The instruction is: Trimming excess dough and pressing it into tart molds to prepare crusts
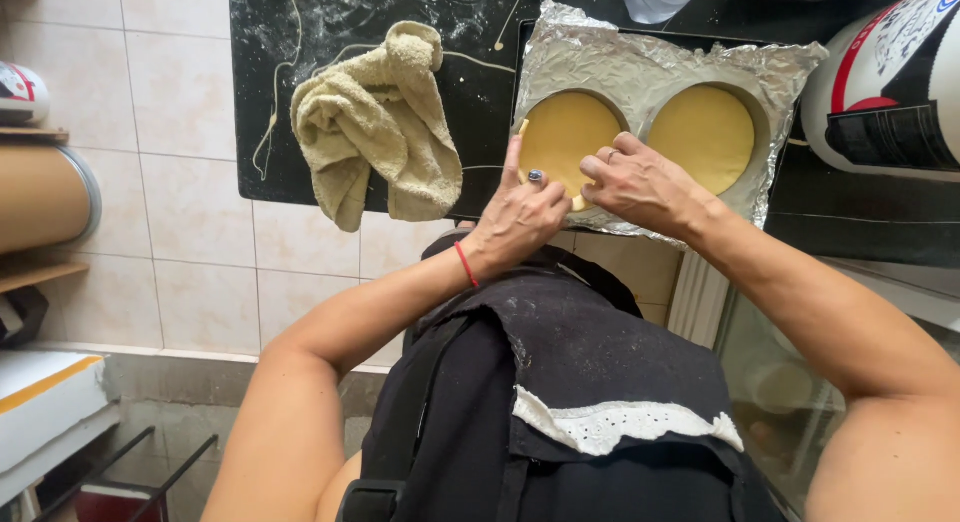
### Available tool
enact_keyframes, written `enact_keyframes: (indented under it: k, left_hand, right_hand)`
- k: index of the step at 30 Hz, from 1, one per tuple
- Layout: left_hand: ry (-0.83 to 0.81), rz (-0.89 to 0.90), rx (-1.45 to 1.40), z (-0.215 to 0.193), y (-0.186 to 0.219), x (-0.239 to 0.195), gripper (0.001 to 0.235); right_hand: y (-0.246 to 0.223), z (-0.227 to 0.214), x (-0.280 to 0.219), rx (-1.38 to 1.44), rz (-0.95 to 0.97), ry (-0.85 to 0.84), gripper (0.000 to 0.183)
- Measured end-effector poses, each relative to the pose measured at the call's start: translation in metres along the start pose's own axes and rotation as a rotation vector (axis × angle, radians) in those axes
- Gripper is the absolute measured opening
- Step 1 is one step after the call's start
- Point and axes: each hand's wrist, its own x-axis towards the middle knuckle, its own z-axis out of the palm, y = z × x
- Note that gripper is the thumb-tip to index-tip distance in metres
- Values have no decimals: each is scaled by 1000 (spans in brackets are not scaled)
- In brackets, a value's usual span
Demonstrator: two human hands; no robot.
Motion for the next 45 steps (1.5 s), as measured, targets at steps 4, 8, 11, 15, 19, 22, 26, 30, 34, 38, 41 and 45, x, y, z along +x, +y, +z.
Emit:
enact_keyframes:
  k: [4, 8, 11, 15, 19, 22, 26, 30, 34, 38, 41, 45]
  left_hand:
    - [106, -50, -29, 33, 14, -2, 4]
    - [156, -51, -9, 46, 17, -5, 9]
    - [171, -37, -6, 42, 14, -6, 11]
    - [158, -61, -3, 33, 15, -6, 8]
    - [84, -190, -29, 27, 28, 1, 15]
    - [23, -227, -108, 41, 28, 2, 14]
    - [151, -211, -124, 47, 28, -2, 7]
    - [188, -219, -113, 43, 27, 0, 8]
    - [202, -213, -110, 51, 26, -3, 7]
    - [165, -189, -120, 53, 24, -6, 7]
    - [154, -196, -173, 84, 26, -11, 7]
    - [164, -209, -167, 84, 26, -9, 11]
  right_hand:
    - [-3, 12, 1, -34, -77, 49, 13]
    - [1, 15, -3, 54, -55, 134, 10]
    - [26, 19, -14, 214, 102, 96, 16]
    - [37, 18, -14, 346, 120, 6, 24]
    - [37, 8, -6, 99, -8, -99, 16]
    - [32, -19, 7, -53, -119, -76, 10]
    - [31, -12, 2, -86, -192, -124, 8]
    - [33, -11, 0, -92, -206, -83, 7]
    - [32, -14, 3, -100, -198, -89, 8]
    - [33, -3, -3, -16, -184, -146, 5]
    - [28, -5, -5, 191, -137, -115, 9]
    - [18, 15, -9, 188, -103, -73, 12]
